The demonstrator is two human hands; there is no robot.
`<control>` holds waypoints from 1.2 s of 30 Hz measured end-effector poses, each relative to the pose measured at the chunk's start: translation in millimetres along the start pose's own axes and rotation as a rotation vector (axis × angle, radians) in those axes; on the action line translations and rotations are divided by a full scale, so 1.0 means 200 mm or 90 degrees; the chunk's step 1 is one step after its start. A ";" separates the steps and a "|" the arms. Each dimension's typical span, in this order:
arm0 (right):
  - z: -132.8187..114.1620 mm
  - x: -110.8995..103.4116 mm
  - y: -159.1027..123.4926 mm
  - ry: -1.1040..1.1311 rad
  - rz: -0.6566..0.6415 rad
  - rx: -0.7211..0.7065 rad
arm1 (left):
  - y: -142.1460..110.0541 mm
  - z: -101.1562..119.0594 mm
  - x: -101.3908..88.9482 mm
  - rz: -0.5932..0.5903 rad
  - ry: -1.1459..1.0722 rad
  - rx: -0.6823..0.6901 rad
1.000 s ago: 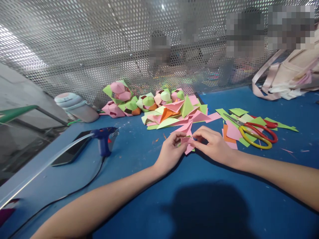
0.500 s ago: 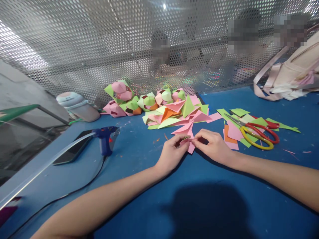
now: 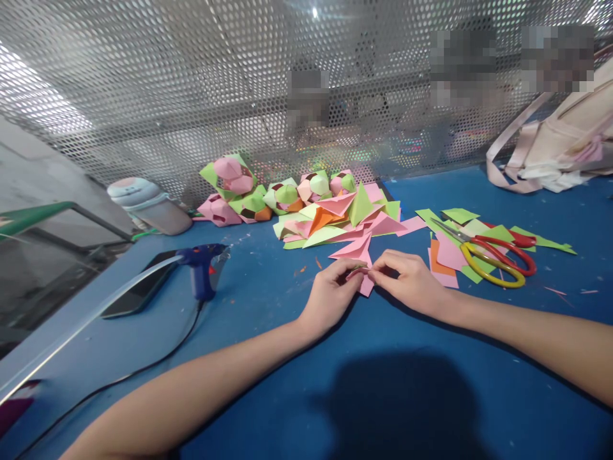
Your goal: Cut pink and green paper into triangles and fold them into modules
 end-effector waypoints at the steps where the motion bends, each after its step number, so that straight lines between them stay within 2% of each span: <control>1: 0.00 0.00 0.00 0.002 -0.002 0.001 | 0.00 0.00 0.00 0.000 0.002 -0.001; 8: 0.02 0.02 -0.02 0.013 -0.006 0.024 | 0.00 0.00 0.00 0.008 0.026 -0.002; 15: 0.00 0.02 -0.02 0.060 -0.014 0.077 | -0.03 0.03 0.00 -0.007 0.080 0.057; 19: 0.00 0.03 -0.03 0.015 -0.016 0.009 | -0.03 0.03 0.01 -0.006 0.080 0.074; 23: 0.01 0.03 -0.04 -0.003 -0.002 -0.018 | -0.03 0.00 0.02 0.001 0.043 0.031; 30: 0.01 0.03 -0.05 -0.039 0.034 -0.045 | -0.02 0.01 0.03 -0.038 0.011 -0.002; 33: 0.00 0.03 -0.06 -0.046 0.023 -0.074 | -0.02 0.01 0.03 -0.051 0.021 -0.022; 36: -0.02 0.03 -0.06 -0.051 0.004 -0.109 | -0.02 0.01 0.03 -0.048 -0.027 -0.058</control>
Point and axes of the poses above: each hand's wrist, its own y-axis towards the middle knuckle, its own x-axis out of the palm, z = x × y, the point moved 3 cm from there along y, towards the middle knuckle, and after that the axes turned 1 degree about -z, right-handed, at the moved point
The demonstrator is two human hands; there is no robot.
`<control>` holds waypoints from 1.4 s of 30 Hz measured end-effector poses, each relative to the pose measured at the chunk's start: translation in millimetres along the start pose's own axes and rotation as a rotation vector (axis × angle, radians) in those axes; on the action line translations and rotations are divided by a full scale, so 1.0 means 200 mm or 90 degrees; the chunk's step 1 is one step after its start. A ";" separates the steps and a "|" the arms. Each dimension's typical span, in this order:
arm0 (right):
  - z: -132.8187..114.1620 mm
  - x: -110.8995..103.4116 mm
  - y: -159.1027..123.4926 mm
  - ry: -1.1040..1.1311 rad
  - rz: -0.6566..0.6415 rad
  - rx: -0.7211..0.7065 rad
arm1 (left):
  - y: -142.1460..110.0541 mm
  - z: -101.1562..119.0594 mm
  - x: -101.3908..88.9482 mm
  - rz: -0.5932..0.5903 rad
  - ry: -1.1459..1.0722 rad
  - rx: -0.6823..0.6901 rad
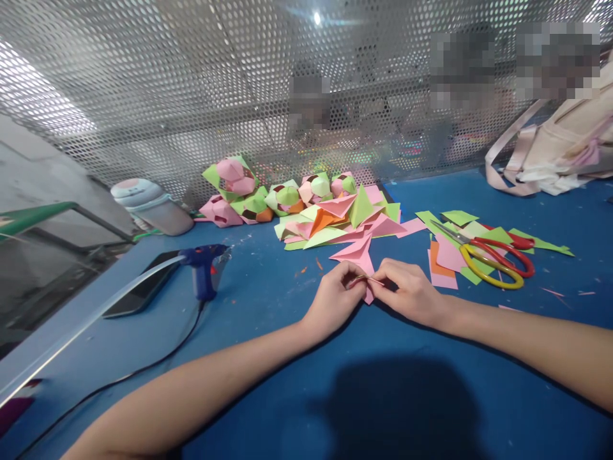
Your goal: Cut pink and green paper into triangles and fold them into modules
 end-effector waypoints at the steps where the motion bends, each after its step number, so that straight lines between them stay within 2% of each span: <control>1: -0.01 0.00 0.00 -0.006 -0.005 -0.015 | 0.00 0.00 0.00 0.004 -0.018 -0.010; 6: -0.05 0.00 0.01 -0.041 -0.028 -0.053 | -0.03 0.03 0.01 0.018 -0.071 -0.010; 14: -0.03 0.01 0.00 -0.042 -0.022 -0.068 | -0.03 0.01 0.00 0.035 0.001 -0.012; 22: -0.01 -0.01 0.00 -0.011 -0.007 -0.002 | -0.03 0.01 0.00 0.020 -0.010 -0.005; 42: 0.02 -0.01 -0.01 0.031 -0.018 0.051 | -0.04 0.02 -0.02 0.024 0.030 0.001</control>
Point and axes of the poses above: each hand's wrist, its own y-axis towards the middle knuckle, its own x-axis out of the palm, z = x × y, the point moved 3 cm from there along y, towards the middle knuckle, and after that the axes turned 1 degree about -z, right-handed, at the moved point
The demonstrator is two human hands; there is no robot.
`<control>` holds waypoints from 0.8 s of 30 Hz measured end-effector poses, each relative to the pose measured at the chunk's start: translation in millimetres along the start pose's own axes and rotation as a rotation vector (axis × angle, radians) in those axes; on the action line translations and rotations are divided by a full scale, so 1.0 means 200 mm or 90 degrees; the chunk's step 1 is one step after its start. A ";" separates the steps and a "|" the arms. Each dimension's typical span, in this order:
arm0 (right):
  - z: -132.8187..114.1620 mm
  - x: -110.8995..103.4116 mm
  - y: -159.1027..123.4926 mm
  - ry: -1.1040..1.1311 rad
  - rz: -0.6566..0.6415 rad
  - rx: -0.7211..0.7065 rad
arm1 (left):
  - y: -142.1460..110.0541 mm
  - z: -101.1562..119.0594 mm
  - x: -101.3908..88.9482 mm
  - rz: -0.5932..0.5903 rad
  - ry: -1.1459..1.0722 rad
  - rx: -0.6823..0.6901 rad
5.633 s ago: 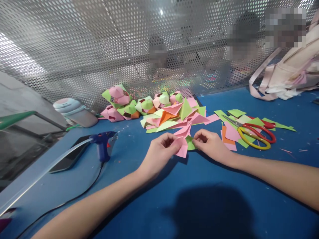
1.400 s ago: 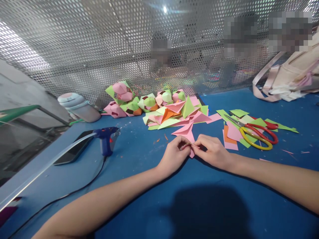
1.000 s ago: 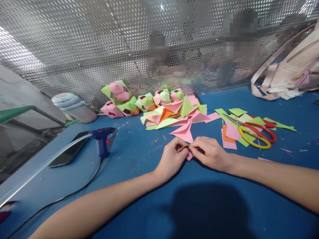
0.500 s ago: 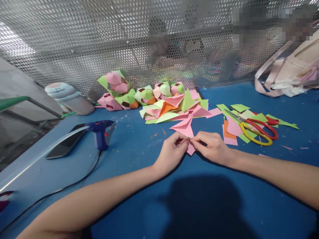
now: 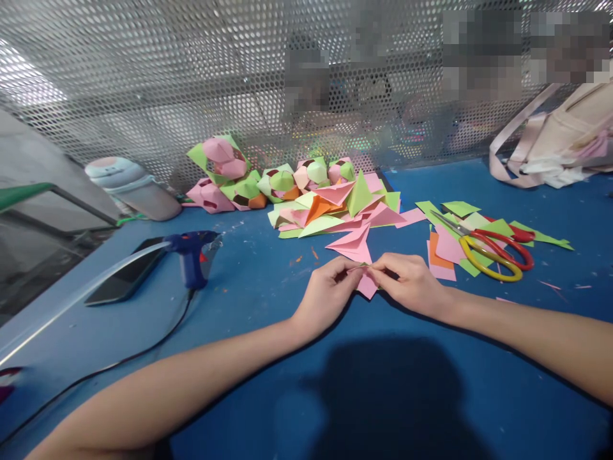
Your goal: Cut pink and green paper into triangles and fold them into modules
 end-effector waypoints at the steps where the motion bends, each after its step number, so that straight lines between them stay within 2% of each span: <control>1: 0.00 0.00 0.00 0.002 -0.002 0.005 | 0.00 0.00 0.00 0.001 -0.003 0.003; 7: -0.01 0.00 0.01 0.025 -0.023 0.050 | 0.01 0.01 0.00 0.001 -0.017 0.006; 13: 0.00 -0.02 0.02 0.035 0.007 0.130 | 0.02 0.00 -0.01 0.034 -0.023 -0.005; 24: 0.00 -0.01 0.01 0.012 0.017 0.080 | 0.03 -0.03 0.00 0.019 -0.056 -0.004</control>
Point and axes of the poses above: each hand's wrist, its own y-axis towards the middle knuckle, its own x-axis out of the palm, z = x × y, the point moved 3 cm from there along y, towards the middle knuckle, and after that the axes turned 1 degree about -z, right-handed, at the moved point
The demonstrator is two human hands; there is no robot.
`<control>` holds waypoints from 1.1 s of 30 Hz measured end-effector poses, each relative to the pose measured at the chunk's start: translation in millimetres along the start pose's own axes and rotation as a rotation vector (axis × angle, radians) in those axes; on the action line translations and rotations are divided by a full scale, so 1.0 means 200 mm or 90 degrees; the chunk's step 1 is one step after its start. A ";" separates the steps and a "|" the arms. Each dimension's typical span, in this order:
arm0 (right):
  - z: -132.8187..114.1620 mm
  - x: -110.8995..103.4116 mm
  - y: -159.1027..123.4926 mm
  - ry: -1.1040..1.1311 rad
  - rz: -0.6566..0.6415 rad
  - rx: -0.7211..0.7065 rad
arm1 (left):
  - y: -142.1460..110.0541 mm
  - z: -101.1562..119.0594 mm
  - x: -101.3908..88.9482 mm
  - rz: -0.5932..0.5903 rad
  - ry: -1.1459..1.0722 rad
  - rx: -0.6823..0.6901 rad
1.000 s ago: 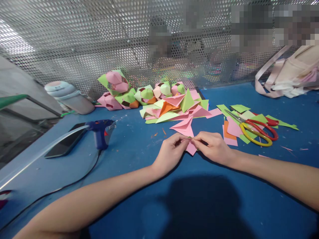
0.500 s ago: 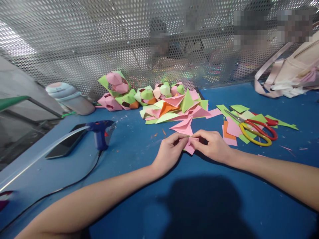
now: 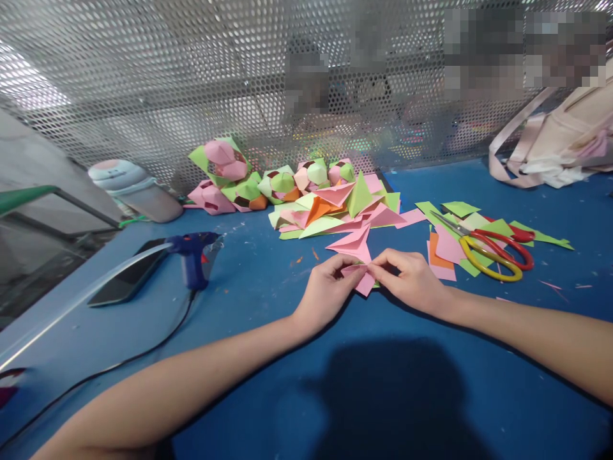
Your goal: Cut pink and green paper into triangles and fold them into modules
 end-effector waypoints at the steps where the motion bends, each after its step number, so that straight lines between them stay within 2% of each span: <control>1: 0.00 0.00 0.00 -0.002 0.000 -0.003 | 0.00 0.00 0.00 0.001 0.003 0.003; 12: -0.01 0.00 0.01 0.039 -0.026 0.034 | -0.01 0.02 0.00 0.019 0.043 0.026; 17: -0.01 0.01 0.00 -0.016 -0.021 -0.010 | -0.02 0.02 0.01 0.010 0.073 0.032; 21: 0.00 0.01 -0.01 -0.022 -0.011 -0.031 | -0.01 0.02 0.01 -0.008 0.063 0.012; 27: -0.01 0.01 -0.02 -0.029 0.002 -0.065 | -0.01 0.01 0.02 -0.033 0.013 -0.068; 33: -0.01 0.01 -0.02 -0.034 0.013 -0.077 | -0.02 0.02 0.02 -0.024 0.008 -0.064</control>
Point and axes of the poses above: each hand's wrist, its own y-axis towards the middle knuckle, its own x-axis out of the palm, z = x × y, the point moved 3 cm from there along y, towards the middle knuckle, and after that the axes turned 1 degree about -z, right-handed, at the moved point
